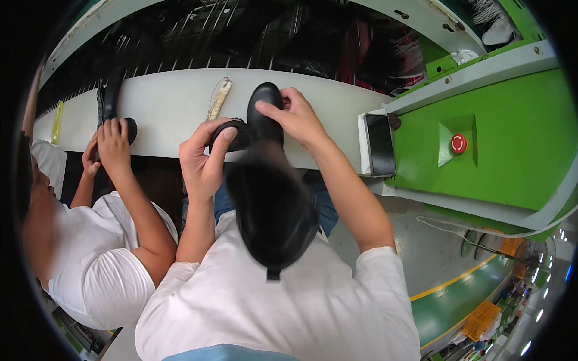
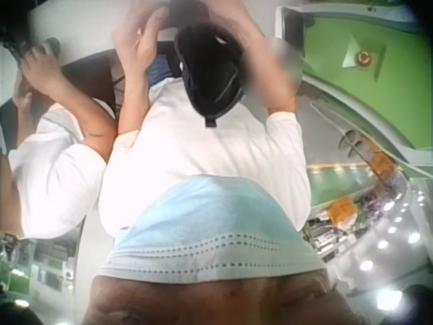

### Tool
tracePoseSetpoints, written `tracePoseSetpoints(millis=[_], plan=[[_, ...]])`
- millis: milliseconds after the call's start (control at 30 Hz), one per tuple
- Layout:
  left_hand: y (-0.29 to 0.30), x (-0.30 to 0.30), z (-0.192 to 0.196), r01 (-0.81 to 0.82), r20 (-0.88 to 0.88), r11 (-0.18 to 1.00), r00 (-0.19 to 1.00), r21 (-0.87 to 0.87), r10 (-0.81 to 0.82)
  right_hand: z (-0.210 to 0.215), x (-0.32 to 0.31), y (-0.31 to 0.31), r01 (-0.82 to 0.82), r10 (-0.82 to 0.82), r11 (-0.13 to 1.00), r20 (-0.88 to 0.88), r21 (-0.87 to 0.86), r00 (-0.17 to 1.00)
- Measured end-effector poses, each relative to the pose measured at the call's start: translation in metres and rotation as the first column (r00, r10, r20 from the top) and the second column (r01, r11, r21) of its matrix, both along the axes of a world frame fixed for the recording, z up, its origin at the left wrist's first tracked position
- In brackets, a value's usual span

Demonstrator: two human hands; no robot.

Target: The person repeatedly picks up black boots from a conveyor belt, inspects them by hand, and places them back on the belt. The person handles the boots one at a time, turning them over to check the soles and sides before returning them to the moving line.

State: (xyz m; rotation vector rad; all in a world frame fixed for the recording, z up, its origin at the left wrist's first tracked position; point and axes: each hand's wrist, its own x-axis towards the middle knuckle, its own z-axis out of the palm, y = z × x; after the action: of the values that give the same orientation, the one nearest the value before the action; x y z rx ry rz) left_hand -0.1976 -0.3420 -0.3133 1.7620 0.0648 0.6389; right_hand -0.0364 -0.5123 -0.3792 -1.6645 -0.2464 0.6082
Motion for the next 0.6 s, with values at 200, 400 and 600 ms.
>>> tracePoseSetpoints(millis=[200, 400, 600], plan=[[-0.006, 0.058, 0.023, -0.180, 0.405, 0.968, 0.909, 0.176, 0.095, 0.024, -0.006, -0.060, 0.228, -0.216, 0.899, -0.075, 0.373, 0.974], [-0.039, 0.050, -0.028, 0.113, 0.267, 0.966, 0.948, 0.232, -0.174, 0.059, 0.028, -0.120, 0.327, -0.363, 0.803, -0.027, 0.498, 0.932], [-0.065, 0.006, -0.071, 0.208, -0.320, 0.967, 0.915, -0.145, -0.245, 0.014, -0.004, -0.117, 0.329, -0.406, 0.758, 0.013, 0.563, 0.914]])
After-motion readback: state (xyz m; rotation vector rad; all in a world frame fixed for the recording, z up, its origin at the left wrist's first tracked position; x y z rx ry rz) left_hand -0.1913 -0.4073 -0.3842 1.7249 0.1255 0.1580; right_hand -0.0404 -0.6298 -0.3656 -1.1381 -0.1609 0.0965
